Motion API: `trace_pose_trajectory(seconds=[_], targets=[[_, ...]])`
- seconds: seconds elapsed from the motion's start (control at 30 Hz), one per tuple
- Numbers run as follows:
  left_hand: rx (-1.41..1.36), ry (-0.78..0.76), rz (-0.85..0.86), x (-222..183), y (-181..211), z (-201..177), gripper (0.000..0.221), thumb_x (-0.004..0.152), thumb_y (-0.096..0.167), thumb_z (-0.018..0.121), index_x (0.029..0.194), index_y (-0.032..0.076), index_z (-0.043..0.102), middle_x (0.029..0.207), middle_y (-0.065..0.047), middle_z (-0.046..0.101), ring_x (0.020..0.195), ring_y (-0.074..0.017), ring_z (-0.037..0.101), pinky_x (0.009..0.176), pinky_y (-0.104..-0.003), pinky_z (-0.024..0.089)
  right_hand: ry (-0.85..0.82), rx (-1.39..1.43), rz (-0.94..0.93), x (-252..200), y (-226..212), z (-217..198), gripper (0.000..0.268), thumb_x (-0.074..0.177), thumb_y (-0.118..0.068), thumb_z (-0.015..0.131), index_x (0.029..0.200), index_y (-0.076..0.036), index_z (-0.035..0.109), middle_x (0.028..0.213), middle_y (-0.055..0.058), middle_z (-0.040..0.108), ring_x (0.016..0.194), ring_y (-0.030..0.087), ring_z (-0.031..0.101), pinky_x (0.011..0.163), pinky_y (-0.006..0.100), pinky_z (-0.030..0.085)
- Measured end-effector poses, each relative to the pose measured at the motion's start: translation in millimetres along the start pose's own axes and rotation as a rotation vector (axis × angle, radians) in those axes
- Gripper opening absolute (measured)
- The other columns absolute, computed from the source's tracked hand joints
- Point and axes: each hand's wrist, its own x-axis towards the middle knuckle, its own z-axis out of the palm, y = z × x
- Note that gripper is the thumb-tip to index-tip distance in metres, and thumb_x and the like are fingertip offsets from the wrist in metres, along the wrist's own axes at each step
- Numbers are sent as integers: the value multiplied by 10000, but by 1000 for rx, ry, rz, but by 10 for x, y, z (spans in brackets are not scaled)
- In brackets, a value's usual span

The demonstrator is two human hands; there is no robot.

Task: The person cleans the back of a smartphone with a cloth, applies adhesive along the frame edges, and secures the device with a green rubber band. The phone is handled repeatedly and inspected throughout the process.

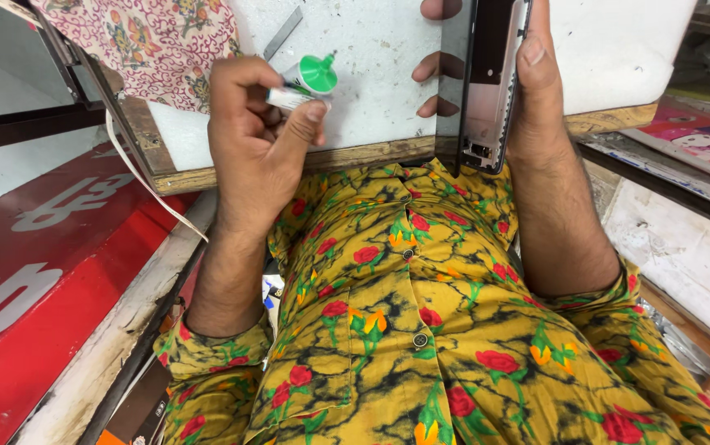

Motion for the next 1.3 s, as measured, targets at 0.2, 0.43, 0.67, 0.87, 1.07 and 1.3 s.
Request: trace_pose_trajectory(seconds=[0.2, 0.43, 0.67, 0.87, 1.07, 1.3], targets=[[434, -65, 166, 51, -155, -1, 203, 1049, 26, 760, 1228, 51, 667, 1126, -84, 731, 932, -149, 738, 808, -290, 609, -17, 44, -7, 22, 18, -17, 910, 998, -681, 676, 1570, -140, 220, 1415, 174, 470, 1051, 293, 610, 818, 474, 625], [797, -88, 266, 94, -152, 111, 189, 992, 109, 804, 1104, 62, 659, 1013, -112, 690, 842, -279, 711, 705, -362, 557, -19, 66, 9, -8, 21, -65, 903, 992, -665, 665, 1576, -133, 226, 1428, 171, 460, 1075, 291, 604, 822, 461, 596], [832, -38, 294, 34, -234, 117, 216, 1058, 120, 740, 982, 22, 563, 910, -122, 629, 761, -305, 675, 658, -395, 533, -26, 55, 4, 18, 12, -42, 906, 1006, -691, 683, 1563, -139, 230, 1422, 171, 461, 1067, 291, 607, 835, 486, 626], [600, 4, 196, -86, -252, 108, 177, 1100, 64, 671, 1076, 12, 504, 921, -94, 670, 810, -220, 745, 691, -328, 578, -14, 50, 13, 7, 1, -44, 911, 985, -673, 673, 1571, -134, 229, 1425, 171, 458, 1071, 290, 602, 818, 463, 591], [376, -48, 77, -134, -134, 147, 398, 1089, 31, 707, 1368, -16, 427, 1087, -114, 704, 959, -150, 765, 826, -264, 632, -15, 46, 2, -8, 12, -42, 908, 988, -680, 663, 1568, -123, 241, 1411, 184, 474, 1063, 291, 614, 814, 461, 613], [190, -136, -6, -161, 187, 153, 392, 1078, 9, 786, 1380, -18, 536, 1158, -70, 692, 1030, -75, 676, 917, -210, 563, -46, 29, 4, 46, -25, -65, 931, 1003, -714, 652, 1539, -37, 305, 1407, 221, 480, 1053, 300, 633, 765, 450, 648]])
